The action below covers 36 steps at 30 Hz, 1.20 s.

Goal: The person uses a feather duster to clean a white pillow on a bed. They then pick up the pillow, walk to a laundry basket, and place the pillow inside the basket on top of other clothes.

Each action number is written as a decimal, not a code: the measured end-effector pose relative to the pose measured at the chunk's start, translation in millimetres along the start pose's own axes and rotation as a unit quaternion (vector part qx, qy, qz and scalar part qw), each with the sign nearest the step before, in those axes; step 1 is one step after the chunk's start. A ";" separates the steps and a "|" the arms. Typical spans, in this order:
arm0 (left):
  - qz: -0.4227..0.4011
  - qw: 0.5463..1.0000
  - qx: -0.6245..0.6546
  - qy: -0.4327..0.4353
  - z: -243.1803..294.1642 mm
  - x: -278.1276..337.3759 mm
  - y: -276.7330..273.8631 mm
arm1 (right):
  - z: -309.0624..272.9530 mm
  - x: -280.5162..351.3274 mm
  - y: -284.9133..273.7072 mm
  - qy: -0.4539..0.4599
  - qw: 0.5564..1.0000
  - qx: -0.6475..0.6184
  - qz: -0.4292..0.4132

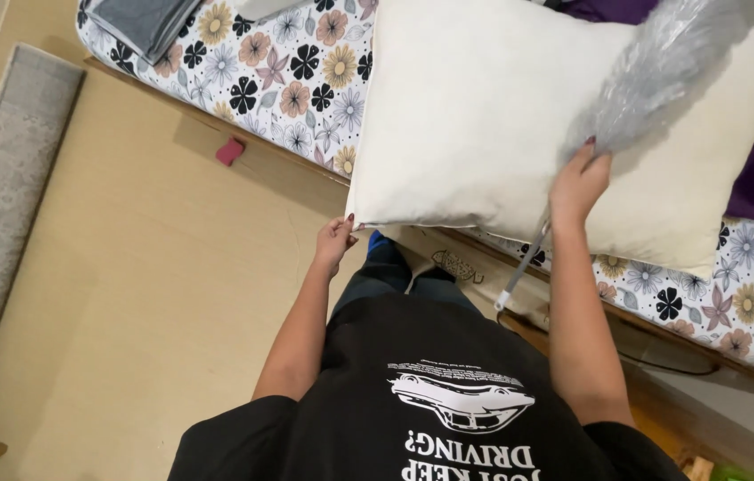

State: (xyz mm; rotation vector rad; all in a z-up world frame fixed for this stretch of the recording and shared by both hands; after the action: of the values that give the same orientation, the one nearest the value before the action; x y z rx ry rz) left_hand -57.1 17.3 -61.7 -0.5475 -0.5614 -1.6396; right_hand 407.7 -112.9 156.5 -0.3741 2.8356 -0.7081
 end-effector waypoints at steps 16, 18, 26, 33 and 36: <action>0.034 0.999 -0.031 -0.010 -9.3 1.7 4.1 | 281.6 14.1 -171.1 0.068 0.968 0.167 0.173; 0.041 0.999 -0.009 0.004 -14.5 -9.4 3.6 | 265.4 16.7 -179.3 0.143 0.962 0.107 0.207; 0.076 0.997 0.015 0.013 -27.9 -15.1 4.7 | 52.8 136.9 -52.8 -0.120 0.939 0.168 -0.276; 0.095 0.995 0.020 0.016 -30.1 -16.0 6.3 | 141.9 78.9 -114.2 0.051 0.955 0.262 -0.130; 0.107 0.994 0.010 0.003 -28.5 -12.0 3.5 | 236.3 35.7 -183.4 0.055 0.966 0.196 0.162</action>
State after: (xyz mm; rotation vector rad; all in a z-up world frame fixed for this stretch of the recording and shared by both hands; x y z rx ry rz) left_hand -53.2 7.8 -91.1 -0.5678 -0.4968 -1.4302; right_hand 468.0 -382.3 35.7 0.1939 2.6643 -1.2079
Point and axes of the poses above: each hand's wrist, its own x-axis away from the middle knuckle, its own y-axis out of the palm, z = x × y, the point moved 7 cm from there along -x, towards the middle knuckle, and after that the axes turned 10 degrees about z, right-handed, at the moved point
